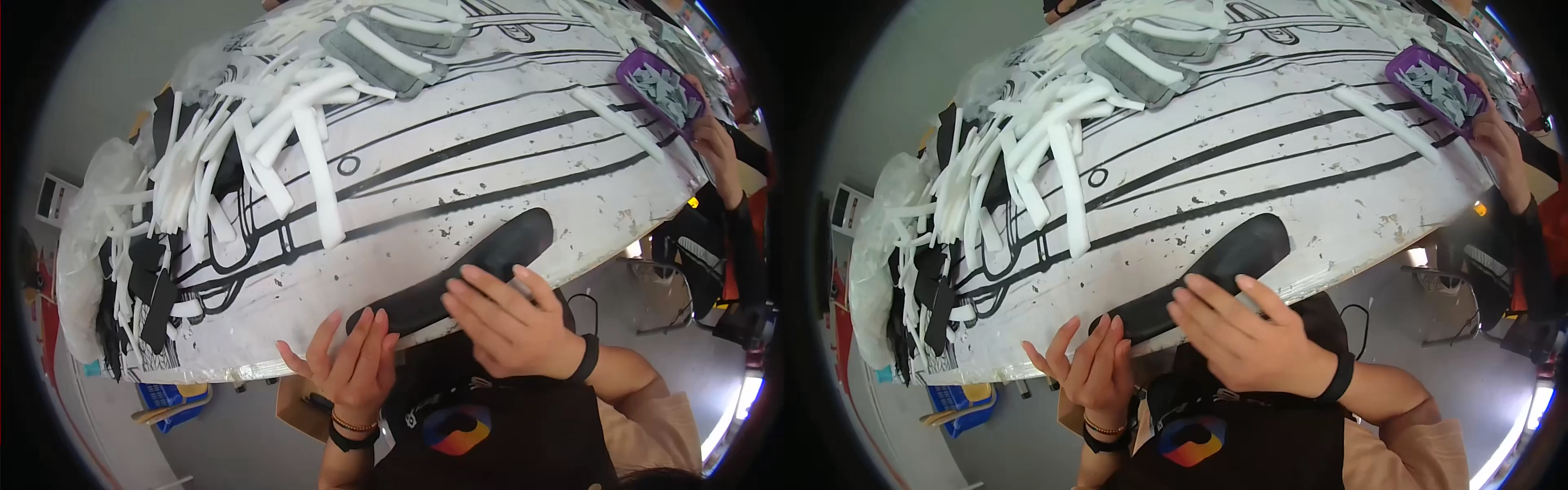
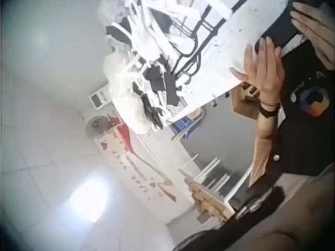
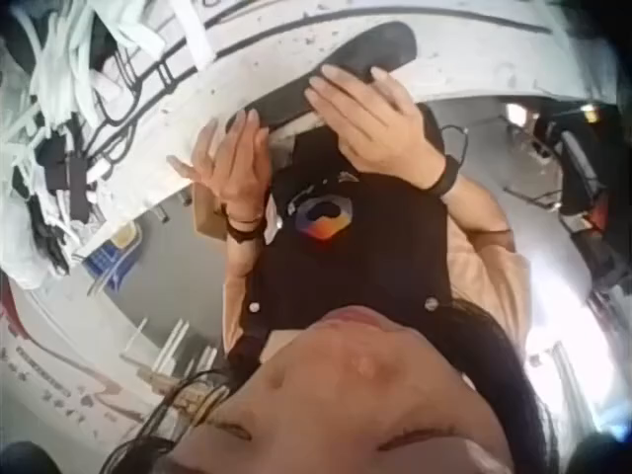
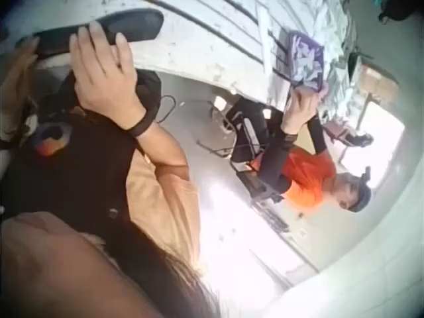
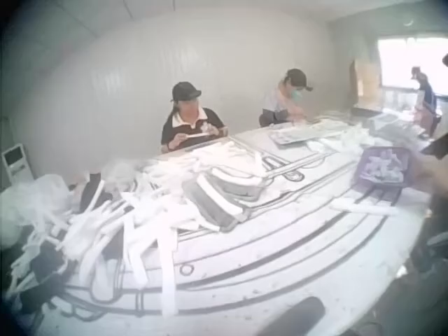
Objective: Applying adhesive padding strips and lining to shoe components at a production workstation.
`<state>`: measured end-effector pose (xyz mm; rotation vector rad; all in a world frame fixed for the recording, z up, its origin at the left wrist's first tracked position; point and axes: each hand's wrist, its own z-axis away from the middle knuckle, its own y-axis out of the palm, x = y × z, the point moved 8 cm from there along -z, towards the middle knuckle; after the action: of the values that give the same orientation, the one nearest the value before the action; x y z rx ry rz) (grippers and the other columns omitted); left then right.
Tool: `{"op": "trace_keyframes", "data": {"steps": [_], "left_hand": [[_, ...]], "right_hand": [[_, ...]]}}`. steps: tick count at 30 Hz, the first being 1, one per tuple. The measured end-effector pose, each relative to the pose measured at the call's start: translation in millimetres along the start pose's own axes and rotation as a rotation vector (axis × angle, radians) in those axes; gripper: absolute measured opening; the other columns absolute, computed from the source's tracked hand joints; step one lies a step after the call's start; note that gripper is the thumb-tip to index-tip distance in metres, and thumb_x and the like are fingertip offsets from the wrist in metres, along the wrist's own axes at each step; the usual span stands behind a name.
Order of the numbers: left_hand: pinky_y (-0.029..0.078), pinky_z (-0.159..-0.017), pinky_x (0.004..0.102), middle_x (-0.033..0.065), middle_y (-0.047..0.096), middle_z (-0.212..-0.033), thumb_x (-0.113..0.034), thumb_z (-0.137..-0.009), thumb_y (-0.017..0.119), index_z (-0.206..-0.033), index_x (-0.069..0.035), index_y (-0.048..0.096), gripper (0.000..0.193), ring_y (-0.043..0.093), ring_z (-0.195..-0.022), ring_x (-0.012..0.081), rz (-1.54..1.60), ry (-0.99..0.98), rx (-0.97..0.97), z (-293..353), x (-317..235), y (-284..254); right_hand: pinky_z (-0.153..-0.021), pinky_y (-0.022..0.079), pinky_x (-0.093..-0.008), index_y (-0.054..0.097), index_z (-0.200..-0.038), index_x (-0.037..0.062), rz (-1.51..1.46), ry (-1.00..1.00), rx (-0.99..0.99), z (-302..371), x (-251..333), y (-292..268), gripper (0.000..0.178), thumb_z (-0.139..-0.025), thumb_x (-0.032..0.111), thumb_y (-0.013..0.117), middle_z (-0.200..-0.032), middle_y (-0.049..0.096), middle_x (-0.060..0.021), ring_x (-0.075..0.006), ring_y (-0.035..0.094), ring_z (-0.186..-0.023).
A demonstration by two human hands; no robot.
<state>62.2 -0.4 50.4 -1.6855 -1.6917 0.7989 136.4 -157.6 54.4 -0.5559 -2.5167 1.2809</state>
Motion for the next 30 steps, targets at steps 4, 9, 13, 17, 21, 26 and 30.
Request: {"op": "trace_keyframes", "data": {"steps": [4, 9, 13, 17, 21, 26, 30], "left_hand": [[0.016, -0.122, 0.0591, 0.0034, 0.075, -0.104, -0.019, -0.093, 0.071, -0.116, -0.015, 0.075, 0.024, 0.063, -0.112, 0.0219, -0.016, -0.007, -0.066, -3.7, -21.8, -7.5], [0.047, -0.105, 0.0469, 0.0109, 0.075, -0.106, -0.006, -0.087, 0.069, -0.114, 0.0, 0.072, 0.028, 0.069, -0.103, 0.0311, 0.474, 0.13, -0.02, -40.6, -73.0, 1.2], [0.054, -0.093, 0.0341, 0.0061, 0.075, -0.104, -0.006, -0.088, 0.064, -0.109, -0.008, 0.075, 0.024, 0.07, -0.103, 0.0232, 0.335, 0.244, -0.095, -34.9, -84.0, 25.7], [0.053, -0.096, 0.0347, 0.0062, 0.076, -0.102, -0.007, -0.083, 0.065, -0.1, -0.008, 0.078, 0.021, 0.071, -0.102, 0.022, 0.291, 0.306, -0.143, -28.1, -84.9, 23.1], [0.053, -0.096, 0.036, 0.007, 0.076, -0.103, -0.008, -0.082, 0.067, -0.102, -0.007, 0.078, 0.023, 0.071, -0.101, 0.0226, 0.287, 0.335, -0.118, -29.0, -85.3, 22.4], [0.053, -0.095, 0.0398, 0.0079, 0.074, -0.103, -0.01, -0.082, 0.067, -0.105, -0.005, 0.077, 0.025, 0.067, -0.105, 0.0247, 0.344, 0.354, -0.058, -11.5, -66.6, 18.0], [0.051, -0.095, 0.0419, 0.0071, 0.068, -0.105, -0.019, -0.083, 0.071, -0.108, -0.008, 0.078, 0.028, 0.062, -0.105, 0.0262, 0.338, 0.29, 0.032, -23.8, -82.1, 18.5]], "right_hand": [[-0.115, 0.034, -0.0456, 0.069, -0.124, 0.0045, 0.011, 0.062, 0.028, 10.9, -16.2, -8.5, 0.047, -0.079, 0.012, 0.056, -0.133, 0.065, -0.0081, -0.0216, 0.058, -0.131], [-0.109, 0.04, -0.0415, 0.074, -0.101, 0.0059, -0.081, -0.002, -0.052, 19.3, -5.2, -19.2, 0.028, -0.077, 0.01, 0.059, -0.118, 0.071, -0.0056, -0.0197, 0.06, -0.128], [-0.1, 0.04, -0.0426, 0.072, -0.093, 0.0072, -0.066, 0.027, -0.297, 36.8, -32.0, -55.9, 0.02, -0.075, 0.013, 0.064, -0.108, 0.072, -0.0043, -0.0267, 0.064, -0.104], [-0.092, 0.037, -0.0415, 0.064, -0.119, 0.0099, -0.33, 0.488, -0.427, 22.4, -85.7, -63.1, 0.037, -0.083, 0.016, 0.068, -0.103, 0.07, -0.0025, -0.0292, 0.057, -0.104], [-0.09, 0.033, -0.0375, 0.06, -0.123, 0.0101, -0.516, 0.519, -0.087, 16.4, -96.2, -38.6, 0.046, -0.083, 0.023, 0.076, -0.097, 0.069, 0.0004, -0.0199, 0.055, -0.096], [-0.092, 0.031, -0.038, 0.062, -0.119, 0.0111, -0.563, 0.519, 0.03, 12.6, -91.4, -36.9, 0.046, -0.078, 0.022, 0.081, -0.085, 0.066, 0.0043, -0.0172, 0.054, -0.088], [-0.096, 0.03, -0.0427, 0.064, -0.114, 0.012, -0.551, 0.521, 0.082, 13.9, -93.9, -34.9, 0.043, -0.076, 0.019, 0.082, -0.081, 0.064, 0.0041, -0.0172, 0.055, -0.09]]}}
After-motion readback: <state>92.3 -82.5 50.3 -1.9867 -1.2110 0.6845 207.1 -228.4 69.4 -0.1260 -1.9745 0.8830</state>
